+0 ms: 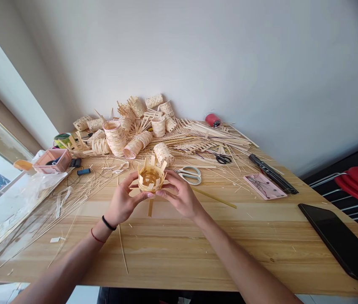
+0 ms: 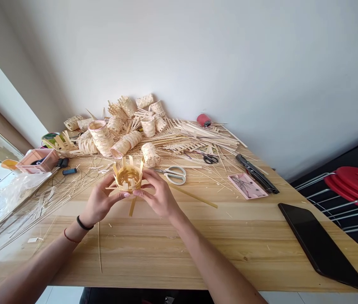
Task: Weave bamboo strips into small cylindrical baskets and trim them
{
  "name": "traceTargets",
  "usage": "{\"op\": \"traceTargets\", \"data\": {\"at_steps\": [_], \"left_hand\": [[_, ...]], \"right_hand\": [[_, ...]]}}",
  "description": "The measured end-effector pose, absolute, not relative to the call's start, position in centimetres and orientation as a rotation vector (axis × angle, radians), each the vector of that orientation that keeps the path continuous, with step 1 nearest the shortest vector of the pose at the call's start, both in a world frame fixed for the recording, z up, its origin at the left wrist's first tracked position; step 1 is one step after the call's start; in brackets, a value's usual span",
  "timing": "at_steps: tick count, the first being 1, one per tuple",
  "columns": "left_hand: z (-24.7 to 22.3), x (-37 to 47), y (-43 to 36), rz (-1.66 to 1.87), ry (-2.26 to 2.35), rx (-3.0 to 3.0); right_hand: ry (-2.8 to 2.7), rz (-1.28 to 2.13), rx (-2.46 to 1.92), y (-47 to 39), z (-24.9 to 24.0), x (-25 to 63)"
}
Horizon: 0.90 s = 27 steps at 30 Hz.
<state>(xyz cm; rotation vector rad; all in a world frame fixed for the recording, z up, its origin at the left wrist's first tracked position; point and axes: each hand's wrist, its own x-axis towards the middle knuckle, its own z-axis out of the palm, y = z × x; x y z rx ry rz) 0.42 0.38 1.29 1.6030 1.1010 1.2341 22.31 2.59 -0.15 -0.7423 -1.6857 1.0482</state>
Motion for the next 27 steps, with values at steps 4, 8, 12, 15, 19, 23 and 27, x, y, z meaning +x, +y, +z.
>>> {"op": "traceTargets", "data": {"at_steps": [4,8,12,15,19,23,27], "left_hand": [[1.23,0.42,0.3,1.196,1.074,1.609],[1.4,0.49,0.16,1.174,1.039,1.604],[1.42,0.38,0.18,1.175,1.026,1.591],[1.26,0.22,0.33,1.176,1.03,1.57],[1.02,0.22,0.49,1.175,1.034,1.544],[1.14,0.57,0.27,1.177,1.027,1.526],[1.66,0.78,-0.08,1.146,1.002,1.528]], "right_hand": [[-1.676,1.084,-0.741,2.67,-0.05,22.4],[-1.667,1.139,-0.728,2.77,0.11,22.63],[-1.652,1.159,-0.739,2.9,0.08,22.66],[-1.644,1.138,-0.767,2.94,-0.03,22.55],[-1.638,1.132,-0.788,2.81,-0.11,22.45],[-1.649,1.137,-0.791,2.55,0.02,22.46],[-1.682,1.123,-0.792,2.36,0.21,22.45]]}}
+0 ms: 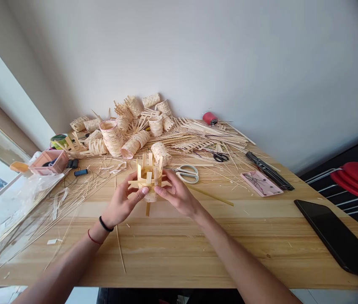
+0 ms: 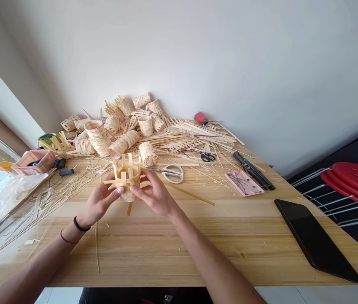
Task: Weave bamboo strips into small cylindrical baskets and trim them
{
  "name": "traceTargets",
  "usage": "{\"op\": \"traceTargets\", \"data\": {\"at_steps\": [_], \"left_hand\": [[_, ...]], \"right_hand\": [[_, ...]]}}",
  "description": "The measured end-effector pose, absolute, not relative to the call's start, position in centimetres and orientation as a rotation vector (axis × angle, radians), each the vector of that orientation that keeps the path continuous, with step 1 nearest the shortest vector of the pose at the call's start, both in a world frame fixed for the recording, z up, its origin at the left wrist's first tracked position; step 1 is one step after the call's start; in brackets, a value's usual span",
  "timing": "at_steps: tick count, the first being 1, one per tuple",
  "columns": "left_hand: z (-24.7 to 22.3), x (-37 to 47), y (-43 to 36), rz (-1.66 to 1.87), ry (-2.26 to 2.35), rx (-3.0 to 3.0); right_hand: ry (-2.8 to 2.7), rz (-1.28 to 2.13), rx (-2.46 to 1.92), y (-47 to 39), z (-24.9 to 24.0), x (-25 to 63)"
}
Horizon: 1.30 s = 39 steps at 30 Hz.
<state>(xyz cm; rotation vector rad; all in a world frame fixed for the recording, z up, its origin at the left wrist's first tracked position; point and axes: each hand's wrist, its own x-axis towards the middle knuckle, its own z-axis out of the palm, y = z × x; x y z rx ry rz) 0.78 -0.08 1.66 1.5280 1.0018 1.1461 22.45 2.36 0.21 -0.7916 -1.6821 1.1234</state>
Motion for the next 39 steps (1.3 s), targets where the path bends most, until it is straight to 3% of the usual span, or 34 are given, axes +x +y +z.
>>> {"op": "traceTargets", "data": {"at_steps": [15,25,39], "left_hand": [[0.9,1.2,0.2,1.313,1.41,1.681],[0.3,1.2,0.2,1.302,1.768,2.027],[-0.3,1.4,0.2,1.192,1.677,1.975]], "right_hand": [[-1.711,0.562,-0.852,1.4,0.4,21.3],[-1.674,0.556,-0.999,1.1,-0.6,20.5],[-1.673,0.634,-1.148,0.6,-0.6,19.7]]}}
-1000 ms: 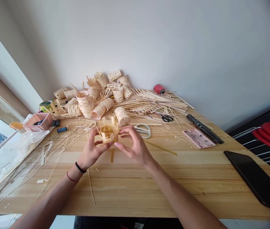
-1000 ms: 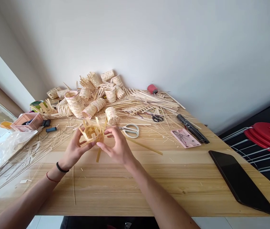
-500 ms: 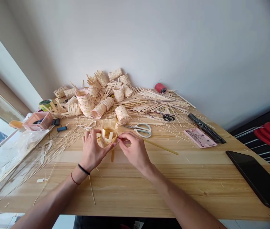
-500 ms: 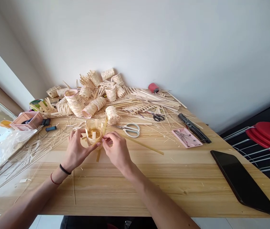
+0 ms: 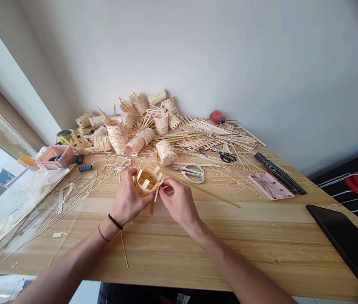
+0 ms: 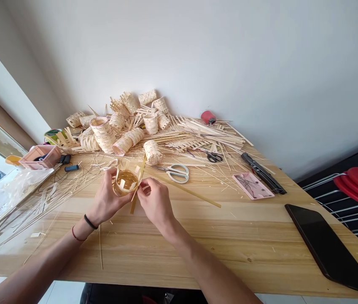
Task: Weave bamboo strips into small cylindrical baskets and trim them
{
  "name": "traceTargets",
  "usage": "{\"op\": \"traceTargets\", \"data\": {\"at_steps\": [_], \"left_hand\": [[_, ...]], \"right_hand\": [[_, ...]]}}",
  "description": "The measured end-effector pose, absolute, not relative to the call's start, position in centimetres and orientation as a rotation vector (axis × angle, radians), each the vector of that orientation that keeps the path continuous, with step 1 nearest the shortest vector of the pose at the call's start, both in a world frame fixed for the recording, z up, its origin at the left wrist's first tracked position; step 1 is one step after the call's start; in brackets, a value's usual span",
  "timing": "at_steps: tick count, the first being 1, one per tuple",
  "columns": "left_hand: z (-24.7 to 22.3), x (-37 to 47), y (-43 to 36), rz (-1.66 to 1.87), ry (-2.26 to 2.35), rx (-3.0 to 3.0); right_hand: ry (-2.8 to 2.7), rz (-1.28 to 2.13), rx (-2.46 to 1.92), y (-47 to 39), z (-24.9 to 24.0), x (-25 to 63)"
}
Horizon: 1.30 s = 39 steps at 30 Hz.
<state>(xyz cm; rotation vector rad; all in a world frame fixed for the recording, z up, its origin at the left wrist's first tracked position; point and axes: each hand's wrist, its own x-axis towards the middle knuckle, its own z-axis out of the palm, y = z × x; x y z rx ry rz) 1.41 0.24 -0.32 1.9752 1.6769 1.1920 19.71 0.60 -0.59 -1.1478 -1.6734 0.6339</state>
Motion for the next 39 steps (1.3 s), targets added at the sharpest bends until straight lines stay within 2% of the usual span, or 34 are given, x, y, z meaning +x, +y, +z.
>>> {"op": "traceTargets", "data": {"at_steps": [15,26,39], "left_hand": [[1.6,1.8,-0.3,0.922,1.828,1.973],[1.4,2.0,-0.3,0.995,1.808,1.901],[2.3,0.0,0.4,1.219,1.091,1.628]], "right_hand": [[-1.727,0.674,-1.102,0.5,-0.5,19.9],[-1.717,0.674,-1.049,0.8,-0.8,20.0],[-1.72,0.836,-0.847,1.5,0.2,21.5]]}}
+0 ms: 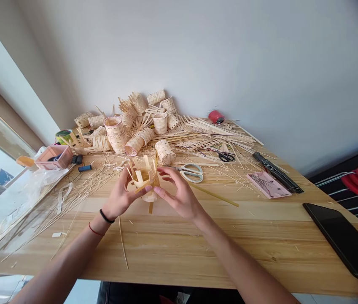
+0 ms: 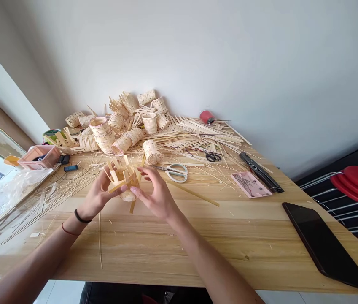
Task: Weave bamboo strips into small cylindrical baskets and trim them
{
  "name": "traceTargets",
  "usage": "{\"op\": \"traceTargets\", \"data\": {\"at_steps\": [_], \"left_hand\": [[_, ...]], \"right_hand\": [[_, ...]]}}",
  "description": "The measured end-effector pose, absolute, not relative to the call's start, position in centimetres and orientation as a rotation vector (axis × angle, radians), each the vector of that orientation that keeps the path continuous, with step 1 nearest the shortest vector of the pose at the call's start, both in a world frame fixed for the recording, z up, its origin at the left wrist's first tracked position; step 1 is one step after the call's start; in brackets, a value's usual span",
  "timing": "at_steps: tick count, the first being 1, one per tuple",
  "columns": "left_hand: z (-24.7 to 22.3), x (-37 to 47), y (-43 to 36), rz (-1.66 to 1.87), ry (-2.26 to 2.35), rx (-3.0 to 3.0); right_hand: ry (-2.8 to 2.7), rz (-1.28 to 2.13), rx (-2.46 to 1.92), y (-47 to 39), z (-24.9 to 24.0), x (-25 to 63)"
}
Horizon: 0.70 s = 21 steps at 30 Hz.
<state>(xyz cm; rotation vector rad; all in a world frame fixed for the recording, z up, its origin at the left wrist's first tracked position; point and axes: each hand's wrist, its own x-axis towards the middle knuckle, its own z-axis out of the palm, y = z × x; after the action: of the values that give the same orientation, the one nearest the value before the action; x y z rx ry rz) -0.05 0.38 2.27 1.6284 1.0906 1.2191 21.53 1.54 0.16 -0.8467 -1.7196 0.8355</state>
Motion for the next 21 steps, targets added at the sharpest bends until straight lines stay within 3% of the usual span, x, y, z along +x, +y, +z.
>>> {"op": "traceTargets", "data": {"at_steps": [8,21], "left_hand": [[1.8,0.2,0.3,1.208,0.901,1.388],[2.2,0.2,0.4,1.25,0.83,1.212]], "right_hand": [[-1.697,0.984,-0.769,1.4,0.2,20.9],[-1.794,0.82,-0.671,0.7,1.2,21.7]]}}
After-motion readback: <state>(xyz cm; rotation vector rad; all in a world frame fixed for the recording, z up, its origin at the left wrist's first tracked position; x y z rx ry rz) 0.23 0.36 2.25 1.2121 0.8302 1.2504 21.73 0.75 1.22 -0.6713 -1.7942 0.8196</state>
